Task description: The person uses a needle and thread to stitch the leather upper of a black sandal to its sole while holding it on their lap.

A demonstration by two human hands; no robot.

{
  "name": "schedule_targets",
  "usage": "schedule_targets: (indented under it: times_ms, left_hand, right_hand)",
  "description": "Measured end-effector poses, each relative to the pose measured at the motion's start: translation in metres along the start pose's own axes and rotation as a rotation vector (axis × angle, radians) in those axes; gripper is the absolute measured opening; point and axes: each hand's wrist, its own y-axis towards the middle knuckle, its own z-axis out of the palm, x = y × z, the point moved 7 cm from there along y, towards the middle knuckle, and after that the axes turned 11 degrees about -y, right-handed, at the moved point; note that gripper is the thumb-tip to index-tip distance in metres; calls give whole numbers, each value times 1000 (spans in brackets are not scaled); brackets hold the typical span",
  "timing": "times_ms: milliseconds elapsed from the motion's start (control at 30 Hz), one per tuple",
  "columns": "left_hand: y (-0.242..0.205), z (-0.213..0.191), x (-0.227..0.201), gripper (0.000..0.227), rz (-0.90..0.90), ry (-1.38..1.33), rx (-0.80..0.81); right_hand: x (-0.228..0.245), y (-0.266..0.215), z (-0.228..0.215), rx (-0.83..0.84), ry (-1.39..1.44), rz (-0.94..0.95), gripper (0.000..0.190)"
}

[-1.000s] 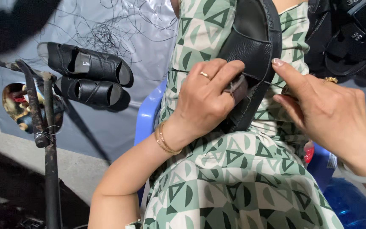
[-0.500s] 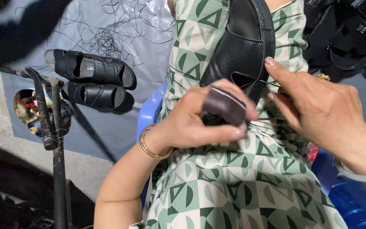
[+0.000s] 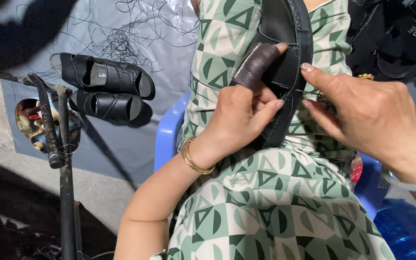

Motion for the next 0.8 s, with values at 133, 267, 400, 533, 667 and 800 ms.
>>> schedule_targets:
  times_ms: [133, 267, 400, 533, 667, 800]
  left_hand:
    - [-5, -5, 9, 33, -119, -82, 47]
    - [-4, -5, 7, 40, -63, 1, -19]
    - [1, -5, 2, 5, -26, 9, -78]
    - [1, -7, 7, 8, -43, -49, -76]
    - [-3, -7, 11, 26, -92, -159, -30]
    - [-10, -8, 14, 60, -180, -272, -85]
  right_hand:
    - [-4, -2, -4, 155, -71, -3, 49]
    - [-2, 1, -5, 418, -285, -7, 63]
    - [7, -4, -7, 323, -352, 22, 55]
    - [27, 6, -12, 166, -635, -69, 56]
    - [25, 5, -4, 109, -504, -45, 47]
    - [6, -3, 10, 189, -235, 17, 50]
